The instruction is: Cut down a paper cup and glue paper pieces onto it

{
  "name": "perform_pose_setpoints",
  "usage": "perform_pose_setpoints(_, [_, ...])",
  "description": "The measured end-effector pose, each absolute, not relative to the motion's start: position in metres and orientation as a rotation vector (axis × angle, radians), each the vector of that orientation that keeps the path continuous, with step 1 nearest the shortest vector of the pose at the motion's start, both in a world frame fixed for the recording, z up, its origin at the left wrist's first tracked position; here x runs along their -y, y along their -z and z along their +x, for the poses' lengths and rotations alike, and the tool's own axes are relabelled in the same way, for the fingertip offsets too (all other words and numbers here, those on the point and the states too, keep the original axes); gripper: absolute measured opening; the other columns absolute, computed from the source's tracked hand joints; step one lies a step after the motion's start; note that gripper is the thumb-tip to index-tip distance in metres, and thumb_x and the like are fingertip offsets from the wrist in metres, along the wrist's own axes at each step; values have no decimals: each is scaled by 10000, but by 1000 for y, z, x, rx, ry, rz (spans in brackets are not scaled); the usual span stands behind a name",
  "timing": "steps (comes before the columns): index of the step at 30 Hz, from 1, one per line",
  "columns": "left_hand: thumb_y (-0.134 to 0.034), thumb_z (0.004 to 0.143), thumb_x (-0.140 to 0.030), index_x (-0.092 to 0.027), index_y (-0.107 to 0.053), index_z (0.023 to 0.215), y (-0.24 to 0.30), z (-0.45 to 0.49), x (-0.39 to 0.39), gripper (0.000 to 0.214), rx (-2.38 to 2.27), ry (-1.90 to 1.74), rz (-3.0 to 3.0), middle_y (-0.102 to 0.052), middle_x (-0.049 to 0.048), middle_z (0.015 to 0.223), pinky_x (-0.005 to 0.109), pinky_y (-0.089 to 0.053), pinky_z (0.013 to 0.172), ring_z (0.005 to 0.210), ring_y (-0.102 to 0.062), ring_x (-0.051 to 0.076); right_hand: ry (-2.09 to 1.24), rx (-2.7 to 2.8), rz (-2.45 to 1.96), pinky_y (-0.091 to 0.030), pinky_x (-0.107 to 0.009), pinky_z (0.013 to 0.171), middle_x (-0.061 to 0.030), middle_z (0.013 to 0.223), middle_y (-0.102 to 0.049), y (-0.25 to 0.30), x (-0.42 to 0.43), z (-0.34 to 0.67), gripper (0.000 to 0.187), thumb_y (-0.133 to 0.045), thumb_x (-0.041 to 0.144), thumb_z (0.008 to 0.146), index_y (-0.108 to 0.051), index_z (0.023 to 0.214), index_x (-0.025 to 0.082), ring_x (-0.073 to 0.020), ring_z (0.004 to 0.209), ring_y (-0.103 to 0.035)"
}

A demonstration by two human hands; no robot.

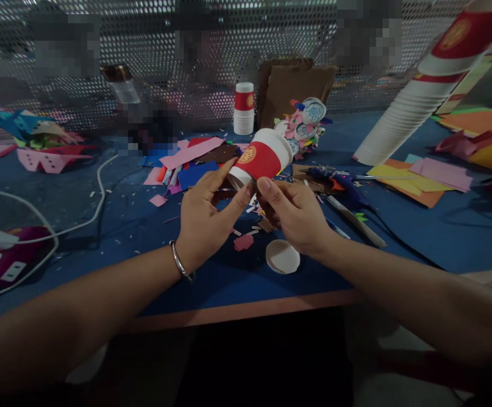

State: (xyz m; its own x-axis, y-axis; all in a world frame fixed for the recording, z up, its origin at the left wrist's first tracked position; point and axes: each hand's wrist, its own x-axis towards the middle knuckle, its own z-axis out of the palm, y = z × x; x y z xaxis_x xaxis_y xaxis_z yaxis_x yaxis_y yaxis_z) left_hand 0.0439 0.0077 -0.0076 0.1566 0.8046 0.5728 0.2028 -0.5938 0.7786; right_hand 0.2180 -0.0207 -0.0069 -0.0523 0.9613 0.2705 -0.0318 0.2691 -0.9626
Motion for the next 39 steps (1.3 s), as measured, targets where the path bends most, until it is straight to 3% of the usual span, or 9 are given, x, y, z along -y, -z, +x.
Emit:
perform_pose_setpoints(17, [-852,921,-518,-300,-814,1364,8,43,-8,495,-960,-1431,1953,-828,68,1253,365,-679,972,1018,-782,221,-1240,1238,-935,-195,-271,425,84,569,-361,9,20,216,703,-862,824,762,-497,661,231,-63,482,-257])
perform_pose_setpoints(25, [-818,941,-489,-317,-789,1396,14,44,-13,488,-939,-1517,2022,-817,66,1262,386,-659,1007,1032,-761,219,-1169,1285,-943,-164,-280,421,88,562,-328,8,20,216,730,-802,877,782,-468,650,241,-67,478,-239])
perform_pose_setpoints(31, [-836,934,-503,-304,-791,1402,10,45,-8,511,-953,-1468,1945,-830,74,1252,395,-672,995,1060,-776,236,-1120,1312,-934,-218,-281,433,84,556,-342,10,21,215,723,-783,866,813,-473,642,236,-71,477,-279])
perform_pose_setpoints(39, [-908,878,-509,-288,-719,1491,12,48,-10,678,-791,-1430,1721,-764,83,1484,481,-613,1188,1288,-770,282,-1107,1321,-914,-177,-279,420,81,553,-352,13,18,216,692,-778,802,879,-464,644,233,-69,478,-258])
